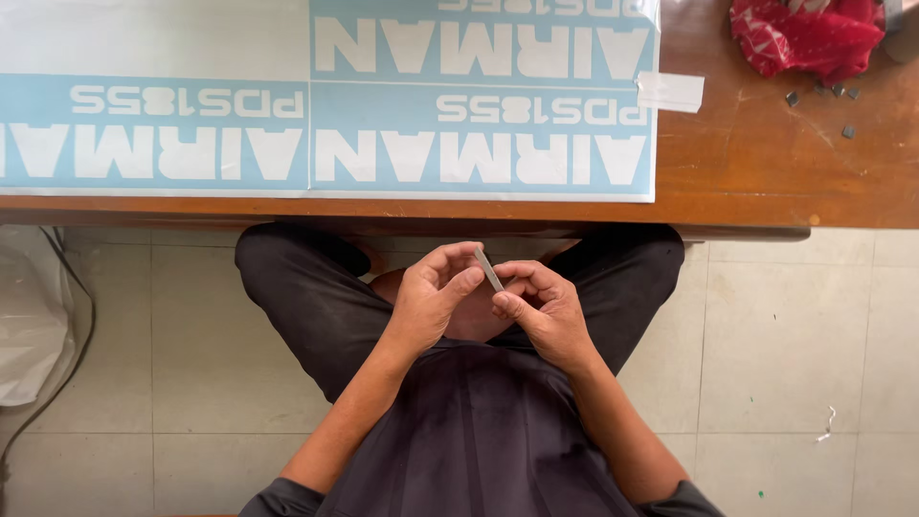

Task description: The person sits on the floor at a low table and weeds a large light-blue vinyl sticker sheet with white 'AIRMAN PDS185S' lettering. Using a small blade, they cut into the excess white vinyl, then lift and peel the unwanted vinyl pieces away from the backing by hand, working section by section and setting peeled scraps aside.

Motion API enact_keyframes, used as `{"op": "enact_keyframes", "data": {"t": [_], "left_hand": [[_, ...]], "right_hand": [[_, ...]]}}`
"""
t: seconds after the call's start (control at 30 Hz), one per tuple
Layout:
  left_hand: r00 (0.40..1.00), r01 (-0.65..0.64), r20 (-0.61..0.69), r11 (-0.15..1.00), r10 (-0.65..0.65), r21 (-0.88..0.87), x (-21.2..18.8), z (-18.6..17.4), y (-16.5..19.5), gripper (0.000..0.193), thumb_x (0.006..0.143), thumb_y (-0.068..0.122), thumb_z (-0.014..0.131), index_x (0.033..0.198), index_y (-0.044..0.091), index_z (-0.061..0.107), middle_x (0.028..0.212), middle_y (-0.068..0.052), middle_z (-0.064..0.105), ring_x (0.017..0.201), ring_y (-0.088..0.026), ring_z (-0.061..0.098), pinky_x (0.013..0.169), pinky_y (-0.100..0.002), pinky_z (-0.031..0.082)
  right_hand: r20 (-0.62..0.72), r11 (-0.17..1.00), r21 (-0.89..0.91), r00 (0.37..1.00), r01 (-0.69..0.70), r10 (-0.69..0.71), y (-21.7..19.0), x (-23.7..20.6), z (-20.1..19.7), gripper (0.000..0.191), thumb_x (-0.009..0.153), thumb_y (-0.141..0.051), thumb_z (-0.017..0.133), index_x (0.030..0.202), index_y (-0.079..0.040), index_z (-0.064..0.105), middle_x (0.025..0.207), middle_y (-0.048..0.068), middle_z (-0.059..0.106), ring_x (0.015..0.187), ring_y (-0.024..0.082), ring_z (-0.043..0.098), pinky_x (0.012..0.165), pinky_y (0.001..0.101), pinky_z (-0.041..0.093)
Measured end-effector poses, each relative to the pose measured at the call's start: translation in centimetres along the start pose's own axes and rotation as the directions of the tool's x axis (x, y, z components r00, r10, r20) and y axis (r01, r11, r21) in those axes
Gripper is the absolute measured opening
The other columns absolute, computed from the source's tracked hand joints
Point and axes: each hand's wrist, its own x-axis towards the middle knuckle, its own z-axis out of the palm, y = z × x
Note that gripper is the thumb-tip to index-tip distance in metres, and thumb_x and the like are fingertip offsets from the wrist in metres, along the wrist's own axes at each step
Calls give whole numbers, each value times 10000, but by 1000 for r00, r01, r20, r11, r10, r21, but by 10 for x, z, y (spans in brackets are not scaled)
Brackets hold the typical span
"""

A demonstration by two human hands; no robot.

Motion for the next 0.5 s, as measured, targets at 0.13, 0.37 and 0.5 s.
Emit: {"op": "enact_keyframes", "data": {"t": [0.13, 0.37, 0.5], "left_hand": [[999, -21, -27, 998, 22, 52, -1, 7, 4, 146, 1010, 148, 759, 1096, 35, 796, 1090, -129, 704, 961, -152, 644, 870, -296, 544], [972, -163, 189, 978, 137, 127, -6, -5, 25, 134, 936, 158, 764, 1031, 68, 790, 1231, -58, 702, 1134, -163, 657, 966, -319, 556], [956, -154, 268, 982, 119, 113, -7, -20, 41, 125, 939, 174, 780, 1024, 85, 802, 1213, -56, 731, 1255, -193, 629, 1051, -358, 530]], "right_hand": [[3, 998, 35, 999, -47, 47, -20, -1, 11, 266, 979, -99, 695, 1216, -5, 618, 861, 33, 693, 800, 102, 665, 735, 247, 556], [432, 755, 514, 883, -408, 183, -16, 3, 8, 317, 1042, -269, 613, 1180, 15, 644, 874, 140, 730, 777, 228, 712, 730, 333, 568], [506, 759, 481, 846, -439, 169, -1, 9, 9, 268, 1034, -226, 647, 1167, 7, 651, 865, 135, 720, 779, 234, 703, 734, 342, 567]]}}
